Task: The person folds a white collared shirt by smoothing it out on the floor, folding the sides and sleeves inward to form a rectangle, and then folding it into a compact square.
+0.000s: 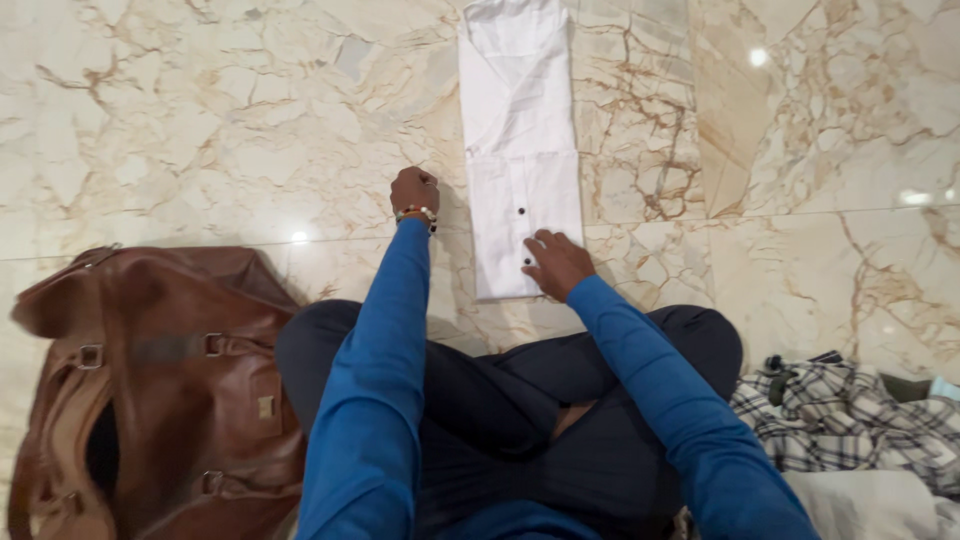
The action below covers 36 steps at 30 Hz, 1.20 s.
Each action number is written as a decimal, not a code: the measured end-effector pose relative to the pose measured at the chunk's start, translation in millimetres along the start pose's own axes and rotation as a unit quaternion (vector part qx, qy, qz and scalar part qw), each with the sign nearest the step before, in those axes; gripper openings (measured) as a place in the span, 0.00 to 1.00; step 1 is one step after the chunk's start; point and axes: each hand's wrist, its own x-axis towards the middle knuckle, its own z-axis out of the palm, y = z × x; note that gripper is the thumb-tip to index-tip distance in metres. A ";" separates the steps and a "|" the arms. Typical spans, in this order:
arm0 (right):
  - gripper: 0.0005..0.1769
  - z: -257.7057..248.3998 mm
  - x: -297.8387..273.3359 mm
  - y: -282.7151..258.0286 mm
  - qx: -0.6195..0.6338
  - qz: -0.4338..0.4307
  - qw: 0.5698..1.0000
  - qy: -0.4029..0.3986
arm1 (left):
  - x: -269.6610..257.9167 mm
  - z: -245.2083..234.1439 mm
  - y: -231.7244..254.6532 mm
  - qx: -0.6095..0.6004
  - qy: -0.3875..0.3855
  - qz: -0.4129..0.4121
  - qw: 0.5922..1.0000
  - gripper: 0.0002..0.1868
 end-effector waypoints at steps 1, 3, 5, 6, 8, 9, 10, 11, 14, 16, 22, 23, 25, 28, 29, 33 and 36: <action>0.27 0.5 -1.0 0.8 -0.005 0.001 1.000 -0.001 | 2.0 -2.7 -4.9 0.077 -0.002 -0.016 0.997 0.06; 0.28 1.5 -1.6 1.7 -0.005 0.000 1.000 -0.001 | 7.4 -5.2 -15.8 0.177 -0.022 0.033 0.983 0.07; 0.28 2.1 -2.5 3.0 -0.014 0.002 1.000 -0.005 | 11.2 -3.7 -23.3 0.273 -0.043 0.082 0.958 0.09; 0.28 3.3 -3.2 2.5 -0.011 0.001 1.000 -0.004 | 10.9 -2.8 -24.4 0.286 -0.075 0.073 0.952 0.09; 0.29 3.7 -4.6 3.2 -0.017 0.001 1.000 -0.012 | 6.8 -8.1 -22.0 0.299 -0.106 0.066 0.946 0.09; 0.29 3.5 -5.5 3.8 -0.018 0.000 1.000 -0.011 | 2.3 -13.4 -17.7 0.309 -0.079 0.096 0.943 0.08; 0.29 4.0 -5.3 2.9 -0.019 -0.003 1.000 -0.015 | -3.4 -20.0 -12.0 0.319 -0.051 0.127 0.938 0.08; 0.30 3.4 -6.0 3.5 -0.022 -0.005 1.000 -0.020 | -10.2 -26.4 -5.6 0.316 -0.050 0.127 0.939 0.08; 0.30 1.2 -10.3 -0.6 -0.037 -0.043 0.998 -0.001 | -22.0 -39.7 11.9 0.314 -0.029 0.170 0.934 0.07; 0.31 -2.9 -11.9 -7.8 -0.043 -0.052 0.998 -0.014 | -22.9 -36.9 11.9 0.345 -0.031 0.214 0.913 0.07; 0.45 -12.4 -22.2 -33.3 -0.112 -0.056 0.989 -0.079 | -29.7 12.8 12.2 0.297 -0.030 0.348 0.889 0.07; 0.49 -9.9 -23.2 -36.0 -0.130 -0.055 0.986 -0.086 | -34.2 19.6 14.7 0.261 -0.037 0.372 0.890 0.09; 0.49 -1.9 -24.0 -37.7 -0.158 -0.065 0.983 -0.068 | -44.4 32.4 20.7 0.205 -0.058 0.406 0.889 0.13; 0.50 12.2 -21.7 -35.2 -0.204 -0.082 0.974 -0.047 | -59.2 49.2 28.6 0.085 -0.105 0.466 0.874 0.24; 0.51 16.3 -21.2 -33.6 -0.221 -0.088 0.970 -0.043 | -63.6 54.1 31.3 0.097 -0.102 0.494 0.858 0.27; 0.48 27.3 -19.8 -28.0 -0.219 -0.099 0.971 -0.014 | -65.9 57.4 34.1 0.156 -0.117 0.515 0.835 0.35; 0.40 27.2 -19.9 -29.9 -0.261 -0.104 0.960 -0.001 | -64.0 56.4 34.2 0.198 -0.125 0.483 0.844 0.36</action>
